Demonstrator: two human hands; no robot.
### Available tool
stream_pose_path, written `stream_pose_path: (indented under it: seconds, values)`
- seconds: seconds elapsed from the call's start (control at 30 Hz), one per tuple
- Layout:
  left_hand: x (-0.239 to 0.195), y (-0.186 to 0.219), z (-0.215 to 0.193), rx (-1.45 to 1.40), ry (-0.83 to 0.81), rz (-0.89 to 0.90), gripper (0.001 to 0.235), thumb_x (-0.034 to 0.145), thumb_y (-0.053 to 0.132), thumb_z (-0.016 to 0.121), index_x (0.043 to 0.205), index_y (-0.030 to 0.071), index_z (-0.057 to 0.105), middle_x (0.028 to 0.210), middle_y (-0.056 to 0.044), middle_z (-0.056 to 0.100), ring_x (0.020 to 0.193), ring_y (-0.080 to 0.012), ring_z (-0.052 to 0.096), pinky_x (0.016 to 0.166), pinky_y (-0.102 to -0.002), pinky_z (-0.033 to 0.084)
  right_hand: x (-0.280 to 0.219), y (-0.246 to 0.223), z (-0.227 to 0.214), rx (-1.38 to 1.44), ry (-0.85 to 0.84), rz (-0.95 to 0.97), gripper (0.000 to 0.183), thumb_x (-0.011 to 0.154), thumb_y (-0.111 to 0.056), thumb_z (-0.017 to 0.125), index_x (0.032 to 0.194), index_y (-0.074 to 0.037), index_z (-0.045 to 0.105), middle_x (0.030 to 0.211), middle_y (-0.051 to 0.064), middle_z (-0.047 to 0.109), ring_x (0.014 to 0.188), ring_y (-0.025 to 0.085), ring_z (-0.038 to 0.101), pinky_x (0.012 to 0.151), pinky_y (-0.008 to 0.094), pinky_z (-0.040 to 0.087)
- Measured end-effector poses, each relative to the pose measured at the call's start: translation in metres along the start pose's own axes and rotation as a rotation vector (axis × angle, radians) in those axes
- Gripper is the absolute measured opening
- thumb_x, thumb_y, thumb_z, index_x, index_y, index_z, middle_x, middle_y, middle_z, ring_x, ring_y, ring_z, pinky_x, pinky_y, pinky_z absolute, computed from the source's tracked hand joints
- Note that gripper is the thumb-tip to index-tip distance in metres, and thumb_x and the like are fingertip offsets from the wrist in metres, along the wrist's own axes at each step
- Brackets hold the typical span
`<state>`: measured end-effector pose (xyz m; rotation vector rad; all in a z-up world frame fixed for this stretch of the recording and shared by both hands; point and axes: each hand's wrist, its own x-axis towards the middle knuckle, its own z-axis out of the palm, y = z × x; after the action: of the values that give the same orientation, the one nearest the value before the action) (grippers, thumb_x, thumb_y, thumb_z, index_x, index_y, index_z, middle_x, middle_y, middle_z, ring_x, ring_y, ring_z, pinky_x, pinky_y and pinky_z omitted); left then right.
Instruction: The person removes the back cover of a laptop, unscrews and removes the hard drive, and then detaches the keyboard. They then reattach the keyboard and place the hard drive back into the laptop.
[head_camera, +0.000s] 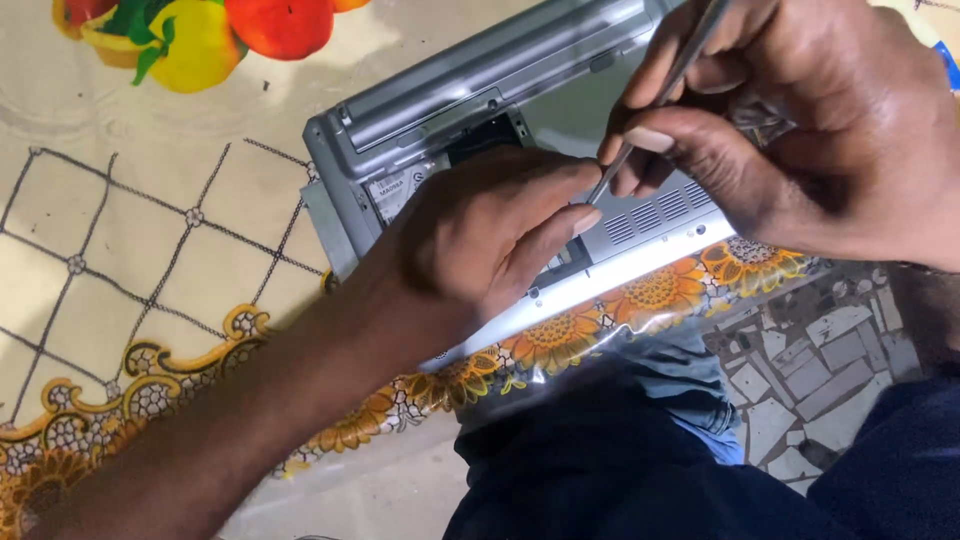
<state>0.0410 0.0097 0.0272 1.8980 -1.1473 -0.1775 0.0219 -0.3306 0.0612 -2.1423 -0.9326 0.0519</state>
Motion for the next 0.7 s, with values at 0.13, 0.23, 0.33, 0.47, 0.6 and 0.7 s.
stream_pose_path:
  seconds: [0.13, 0.23, 0.33, 0.47, 0.6, 0.7]
  values:
    - [0.003, -0.016, 0.007, 0.041, 0.072, 0.141, 0.019, 0.105, 0.006, 0.063, 0.122, -0.004, 0.062, 0.11, -0.018, 0.074, 0.098, -0.0312, 0.074, 0.085, -0.039, 0.059, 0.075, -0.042, 0.052, -0.019, -0.016, -0.114, 0.009, 0.104, 0.007, 0.049, 0.11, 0.01, 0.043, 0.094, 0.019, 0.067, 0.087, 0.022, 0.08, 0.075, 0.028, 0.066]
    - [0.002, -0.023, 0.012, -0.011, 0.112, 0.2, 0.019, 0.105, 0.001, 0.064, 0.122, -0.007, 0.063, 0.11, -0.02, 0.074, 0.099, -0.0312, 0.075, 0.088, -0.039, 0.061, 0.074, -0.046, 0.057, -0.034, 0.01, -0.047, 0.011, 0.105, 0.003, 0.049, 0.113, 0.009, 0.045, 0.091, 0.016, 0.07, 0.085, 0.019, 0.08, 0.072, 0.025, 0.065]
    - [0.003, -0.027, 0.016, -0.029, 0.143, 0.218, 0.019, 0.103, -0.003, 0.067, 0.121, -0.009, 0.064, 0.108, -0.021, 0.074, 0.099, -0.0301, 0.075, 0.089, -0.038, 0.063, 0.073, -0.045, 0.058, -0.044, 0.021, -0.016, 0.011, 0.106, 0.002, 0.049, 0.113, 0.009, 0.046, 0.092, 0.016, 0.07, 0.086, 0.02, 0.08, 0.073, 0.026, 0.063]
    - [0.006, -0.033, 0.021, 0.003, 0.177, 0.232, 0.019, 0.101, -0.003, 0.072, 0.119, -0.007, 0.066, 0.105, -0.02, 0.073, 0.096, -0.0296, 0.074, 0.086, -0.038, 0.063, 0.068, -0.04, 0.058, -0.003, 0.04, -0.009, 0.012, 0.105, 0.004, 0.048, 0.115, 0.01, 0.046, 0.096, 0.017, 0.07, 0.091, 0.021, 0.08, 0.077, 0.026, 0.064]
    - [0.004, -0.03, 0.019, 0.014, 0.158, 0.232, 0.019, 0.102, -0.002, 0.07, 0.119, -0.007, 0.065, 0.107, -0.019, 0.074, 0.098, -0.029, 0.074, 0.089, -0.039, 0.063, 0.068, -0.04, 0.06, 0.137, 0.058, 0.041, 0.013, 0.104, 0.002, 0.045, 0.115, 0.009, 0.042, 0.095, 0.02, 0.068, 0.088, 0.021, 0.081, 0.077, 0.026, 0.068]
    - [0.002, -0.031, 0.019, 0.019, 0.179, 0.235, 0.021, 0.102, -0.002, 0.071, 0.12, -0.009, 0.065, 0.11, -0.021, 0.074, 0.102, -0.0313, 0.075, 0.092, -0.039, 0.064, 0.073, -0.043, 0.059, 0.039, 0.024, -0.028, 0.01, 0.104, 0.005, 0.046, 0.11, 0.011, 0.042, 0.093, 0.021, 0.067, 0.086, 0.023, 0.081, 0.073, 0.027, 0.067]
